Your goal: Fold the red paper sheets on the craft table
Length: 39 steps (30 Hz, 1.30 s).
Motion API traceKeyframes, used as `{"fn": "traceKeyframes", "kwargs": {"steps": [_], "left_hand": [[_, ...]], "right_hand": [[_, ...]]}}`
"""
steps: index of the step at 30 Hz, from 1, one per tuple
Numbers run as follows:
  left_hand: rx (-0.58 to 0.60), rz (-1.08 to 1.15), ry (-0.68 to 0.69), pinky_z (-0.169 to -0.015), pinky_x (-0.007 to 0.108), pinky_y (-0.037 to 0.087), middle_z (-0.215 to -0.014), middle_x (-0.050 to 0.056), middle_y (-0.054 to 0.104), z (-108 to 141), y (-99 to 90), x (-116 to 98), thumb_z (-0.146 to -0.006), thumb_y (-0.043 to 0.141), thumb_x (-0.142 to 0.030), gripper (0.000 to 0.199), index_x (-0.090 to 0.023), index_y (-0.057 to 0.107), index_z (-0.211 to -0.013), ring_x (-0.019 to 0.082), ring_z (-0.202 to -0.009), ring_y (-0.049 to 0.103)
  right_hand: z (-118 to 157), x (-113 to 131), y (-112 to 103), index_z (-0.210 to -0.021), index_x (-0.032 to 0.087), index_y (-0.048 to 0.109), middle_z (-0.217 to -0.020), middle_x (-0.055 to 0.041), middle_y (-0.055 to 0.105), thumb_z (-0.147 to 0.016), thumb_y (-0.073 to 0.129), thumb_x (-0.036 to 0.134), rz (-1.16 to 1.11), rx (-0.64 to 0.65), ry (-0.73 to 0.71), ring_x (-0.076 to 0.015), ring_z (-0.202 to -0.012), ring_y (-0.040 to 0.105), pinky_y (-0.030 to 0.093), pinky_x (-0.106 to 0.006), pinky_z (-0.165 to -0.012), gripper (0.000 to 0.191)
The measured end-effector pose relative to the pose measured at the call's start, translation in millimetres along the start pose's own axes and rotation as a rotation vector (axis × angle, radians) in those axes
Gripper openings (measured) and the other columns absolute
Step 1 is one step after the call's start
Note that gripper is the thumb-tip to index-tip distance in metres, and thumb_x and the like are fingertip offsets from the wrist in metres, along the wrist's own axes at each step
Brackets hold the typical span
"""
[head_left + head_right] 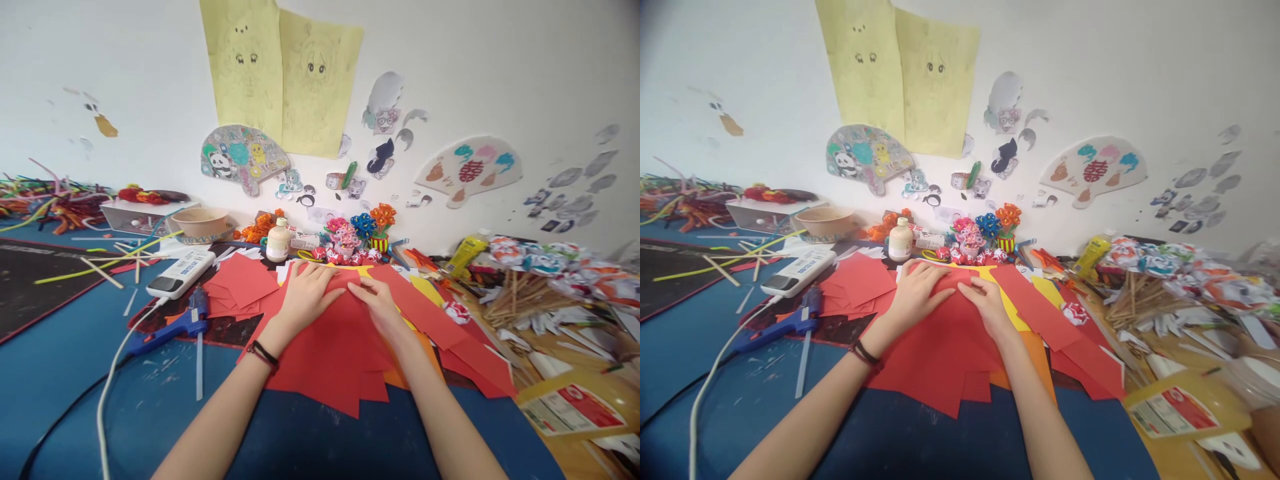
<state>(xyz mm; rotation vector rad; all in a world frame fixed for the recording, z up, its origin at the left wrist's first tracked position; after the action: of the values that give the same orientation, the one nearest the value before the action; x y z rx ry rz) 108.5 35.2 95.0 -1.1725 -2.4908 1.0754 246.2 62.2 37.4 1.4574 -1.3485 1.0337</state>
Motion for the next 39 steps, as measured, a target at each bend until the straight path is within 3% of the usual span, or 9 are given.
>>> {"fn": "traceKeyframes", "kwargs": {"steps": [3, 6, 9, 12, 16, 20, 25, 34, 39], "left_hand": [[-0.037, 0.033, -0.027, -0.098, 0.041, 0.029, -0.092, 0.006, 0.071, 0, -3.9, 4, -0.094, 0.049, -0.045, 0.031, -0.018, 0.064, -0.1, 0.021, -0.09, 0.059], [-0.037, 0.044, -0.061, -0.081, 0.034, 0.034, -0.071, 0.004, 0.065, 0, -2.8, 7, -0.095, 0.046, -0.044, 0.036, -0.017, 0.064, -0.081, 0.018, -0.072, 0.055], [0.006, 0.111, -0.151, -0.063, 0.028, 0.03, -0.059, 0.001, 0.054, -1, 2.7, 14, -0.095, 0.045, -0.044, 0.04, -0.017, 0.057, -0.068, 0.014, -0.059, 0.047], [0.09, 0.282, -0.232, -0.055, 0.026, 0.023, -0.054, -0.002, 0.046, -1, 11.4, 18, -0.095, 0.043, -0.045, 0.045, -0.017, 0.05, -0.061, 0.011, -0.052, 0.038], [0.198, 0.483, -0.28, -0.054, 0.024, 0.025, -0.057, -0.002, 0.049, -2, 21.2, 19, -0.094, 0.042, -0.039, 0.039, -0.017, 0.052, -0.063, 0.011, -0.055, 0.039], [0.257, 0.662, -0.32, -0.058, 0.022, 0.032, -0.068, -0.001, 0.058, 1, 28.0, 20, -0.088, 0.048, -0.032, 0.024, -0.016, 0.059, -0.075, 0.012, -0.063, 0.046], [0.334, 0.767, -0.425, -0.059, 0.021, 0.034, -0.069, -0.001, 0.057, 7, 43.5, 24, -0.079, 0.05, -0.027, 0.016, -0.015, 0.059, -0.073, 0.011, -0.064, 0.047], [0.425, 0.949, -0.47, -0.054, 0.022, 0.025, -0.059, -0.005, 0.036, 14, 64.3, 21, -0.076, 0.046, -0.029, 0.021, -0.016, 0.042, -0.059, 0.008, -0.058, 0.033], [0.435, 0.972, -0.411, -0.054, 0.022, 0.029, -0.058, -0.004, 0.044, 12, 56.6, 19, -0.075, 0.047, -0.026, 0.02, -0.016, 0.047, -0.058, 0.009, -0.057, 0.038]], "right_hand": [[0, 7, -3, -0.081, 0.02, 0.072, -0.082, -0.0023, 0.068, -0.072, 0.076, 0.039, 0.035, -0.026, -0.059, -0.0182, -0.074, 0.059, 0.045, -0.03, -0.068, 0.022], [0, 13, -14, -0.085, 0.02, 0.067, -0.082, -0.0014, 0.064, -0.07, 0.078, 0.039, 0.075, -0.139, -0.123, -0.0172, -0.075, 0.057, 0.045, -0.03, -0.071, 0.026], [0, 20, -26, -0.102, 0.024, 0.061, -0.089, -0.0004, 0.062, -0.067, 0.08, 0.038, 0.141, -0.261, -0.215, -0.0152, -0.077, 0.055, 0.044, -0.027, -0.072, 0.042], [-3, 16, -23, -0.103, 0.024, 0.064, -0.094, -0.0027, 0.064, -0.071, 0.077, 0.041, 0.152, -0.206, -0.181, -0.016, -0.079, 0.056, 0.045, -0.028, -0.072, 0.038], [-4, -1, -16, -0.076, 0.019, 0.069, -0.077, -0.0036, 0.066, -0.073, 0.075, 0.044, 0.093, -0.08, -0.018, -0.0178, -0.072, 0.059, 0.046, -0.03, -0.069, 0.026], [-1, -7, -10, -0.077, 0.019, 0.069, -0.073, -0.0026, 0.067, -0.073, 0.074, 0.046, 0.088, -0.015, 0.075, -0.017, -0.065, 0.059, 0.044, -0.028, -0.062, 0.028], [2, -7, 5, -0.079, 0.019, 0.068, -0.067, -0.0001, 0.063, -0.075, 0.072, 0.045, 0.146, 0.097, 0.123, -0.0136, -0.061, 0.055, 0.041, -0.025, -0.056, 0.027], [5, -12, 4, -0.075, 0.018, 0.067, -0.068, 0.0, 0.066, -0.074, 0.074, 0.044, 0.094, 0.142, 0.189, -0.013, -0.06, 0.057, 0.042, -0.024, -0.057, 0.027], [-1, -12, -22, -0.074, 0.018, 0.069, -0.071, -0.0018, 0.07, -0.067, 0.079, 0.045, 0.095, 0.025, 0.172, -0.0158, -0.062, 0.061, 0.043, -0.027, -0.059, 0.03]]}}
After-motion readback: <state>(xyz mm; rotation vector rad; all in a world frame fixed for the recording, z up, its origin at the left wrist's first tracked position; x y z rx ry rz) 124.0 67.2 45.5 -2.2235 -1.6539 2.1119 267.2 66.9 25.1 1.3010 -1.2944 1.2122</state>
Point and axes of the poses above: each hand's wrist, its own z-axis away from the middle knuckle, its own y-axis out of the palm, x = y × z, the point moved 10 cm from there along -z, towards the middle knuckle
